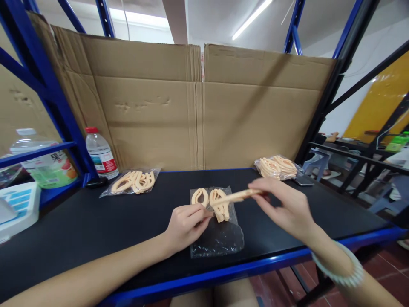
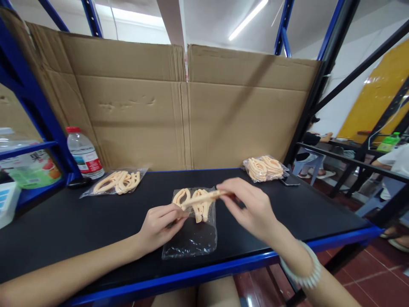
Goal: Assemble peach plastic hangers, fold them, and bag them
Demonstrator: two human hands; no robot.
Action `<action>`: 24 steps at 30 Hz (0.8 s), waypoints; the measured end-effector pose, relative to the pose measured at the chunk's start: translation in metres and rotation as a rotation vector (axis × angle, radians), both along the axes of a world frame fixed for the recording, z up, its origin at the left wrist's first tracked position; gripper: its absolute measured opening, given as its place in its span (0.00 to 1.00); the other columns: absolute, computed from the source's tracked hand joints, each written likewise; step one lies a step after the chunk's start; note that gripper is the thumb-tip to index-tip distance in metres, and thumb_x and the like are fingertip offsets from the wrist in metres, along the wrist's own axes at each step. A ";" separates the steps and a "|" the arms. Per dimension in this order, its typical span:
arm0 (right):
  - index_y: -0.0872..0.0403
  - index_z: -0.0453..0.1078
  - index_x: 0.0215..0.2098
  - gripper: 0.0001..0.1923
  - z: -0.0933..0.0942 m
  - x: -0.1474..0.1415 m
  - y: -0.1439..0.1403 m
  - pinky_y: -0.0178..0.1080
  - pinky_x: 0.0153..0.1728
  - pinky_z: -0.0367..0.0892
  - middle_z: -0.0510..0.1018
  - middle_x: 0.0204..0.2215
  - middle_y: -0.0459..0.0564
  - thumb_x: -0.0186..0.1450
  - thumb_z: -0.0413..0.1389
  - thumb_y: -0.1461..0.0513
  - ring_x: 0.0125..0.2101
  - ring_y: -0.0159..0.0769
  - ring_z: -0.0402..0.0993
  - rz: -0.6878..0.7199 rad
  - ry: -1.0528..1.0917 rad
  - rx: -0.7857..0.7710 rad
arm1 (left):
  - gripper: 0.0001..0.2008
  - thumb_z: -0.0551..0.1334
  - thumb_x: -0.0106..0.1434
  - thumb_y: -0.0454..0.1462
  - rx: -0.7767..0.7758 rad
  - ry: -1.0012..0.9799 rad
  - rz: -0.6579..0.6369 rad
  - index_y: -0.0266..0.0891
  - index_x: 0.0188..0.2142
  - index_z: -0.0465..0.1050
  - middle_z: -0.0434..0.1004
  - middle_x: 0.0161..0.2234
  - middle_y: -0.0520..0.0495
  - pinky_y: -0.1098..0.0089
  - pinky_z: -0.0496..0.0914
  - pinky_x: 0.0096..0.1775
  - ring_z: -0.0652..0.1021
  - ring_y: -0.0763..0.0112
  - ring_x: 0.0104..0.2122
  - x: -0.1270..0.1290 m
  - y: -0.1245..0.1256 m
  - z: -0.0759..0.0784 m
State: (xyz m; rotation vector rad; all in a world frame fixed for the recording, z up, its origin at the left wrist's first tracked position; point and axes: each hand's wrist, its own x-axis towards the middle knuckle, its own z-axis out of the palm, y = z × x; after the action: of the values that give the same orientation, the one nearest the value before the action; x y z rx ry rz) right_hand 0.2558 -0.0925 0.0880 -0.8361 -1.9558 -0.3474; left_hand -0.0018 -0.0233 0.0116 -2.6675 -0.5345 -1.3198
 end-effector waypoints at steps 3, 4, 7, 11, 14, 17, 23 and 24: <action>0.53 0.70 0.45 0.13 -0.009 -0.004 -0.051 0.34 0.36 0.70 0.76 0.37 0.50 0.64 0.54 0.71 0.36 0.34 0.74 -0.027 -0.057 -0.019 | 0.06 0.60 0.62 0.29 -0.007 -0.017 -0.005 0.39 0.36 0.73 0.78 0.31 0.51 0.75 0.70 0.32 0.77 0.75 0.28 0.000 0.000 0.002; 0.54 0.70 0.45 0.13 -0.014 -0.007 -0.061 0.34 0.38 0.71 0.76 0.36 0.50 0.64 0.54 0.72 0.36 0.34 0.74 -0.030 -0.070 -0.021 | 0.06 0.60 0.62 0.29 -0.004 -0.023 -0.005 0.39 0.36 0.74 0.78 0.31 0.51 0.75 0.70 0.32 0.77 0.75 0.28 0.000 0.000 0.002; 0.57 0.70 0.45 0.11 -0.027 -0.024 -0.073 0.37 0.38 0.71 0.77 0.35 0.52 0.67 0.50 0.71 0.34 0.36 0.73 0.010 -0.163 0.028 | 0.06 0.60 0.61 0.29 0.001 -0.045 -0.006 0.39 0.36 0.74 0.78 0.31 0.51 0.75 0.71 0.32 0.77 0.75 0.28 0.002 0.000 0.004; 0.64 0.72 0.41 0.12 -0.040 -0.047 -0.056 0.39 0.26 0.68 0.76 0.29 0.56 0.67 0.46 0.71 0.26 0.37 0.70 0.061 -0.358 0.159 | 0.06 0.61 0.61 0.29 0.008 -0.082 0.012 0.39 0.36 0.75 0.79 0.31 0.50 0.75 0.71 0.31 0.77 0.75 0.28 0.003 0.000 0.007; 0.63 0.72 0.36 0.10 -0.049 -0.059 -0.037 0.38 0.22 0.65 0.75 0.26 0.54 0.64 0.49 0.72 0.23 0.36 0.68 -0.013 -0.460 0.209 | 0.06 0.62 0.60 0.29 0.025 -0.106 0.027 0.39 0.36 0.75 0.78 0.31 0.50 0.75 0.71 0.31 0.77 0.75 0.28 0.002 0.001 0.009; 0.61 0.73 0.34 0.09 -0.059 -0.065 -0.019 0.38 0.21 0.65 0.74 0.28 0.54 0.61 0.51 0.73 0.24 0.38 0.69 -0.154 -0.559 0.167 | 0.06 0.62 0.60 0.29 0.068 -0.093 0.035 0.39 0.36 0.74 0.79 0.31 0.50 0.74 0.72 0.32 0.78 0.74 0.29 0.001 0.002 0.010; 0.61 0.72 0.25 0.09 -0.074 -0.067 0.005 0.39 0.24 0.66 0.71 0.21 0.52 0.54 0.53 0.76 0.26 0.40 0.67 -0.439 -0.573 0.076 | 0.07 0.61 0.61 0.28 0.152 0.025 0.026 0.38 0.39 0.73 0.79 0.33 0.49 0.72 0.72 0.34 0.79 0.71 0.32 0.002 -0.001 0.011; 0.61 0.72 0.26 0.09 -0.075 -0.067 0.007 0.40 0.25 0.66 0.71 0.22 0.53 0.55 0.53 0.76 0.28 0.41 0.67 -0.451 -0.564 0.080 | 0.07 0.61 0.62 0.29 0.160 0.035 0.025 0.38 0.39 0.73 0.79 0.32 0.49 0.72 0.72 0.34 0.78 0.71 0.32 0.002 -0.001 0.011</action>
State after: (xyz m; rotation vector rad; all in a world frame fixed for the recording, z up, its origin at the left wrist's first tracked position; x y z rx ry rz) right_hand 0.1890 -0.0859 0.0131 -1.2216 -2.2226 -1.0120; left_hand 0.0006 -0.0240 0.0226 -2.5416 -0.4366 -1.2506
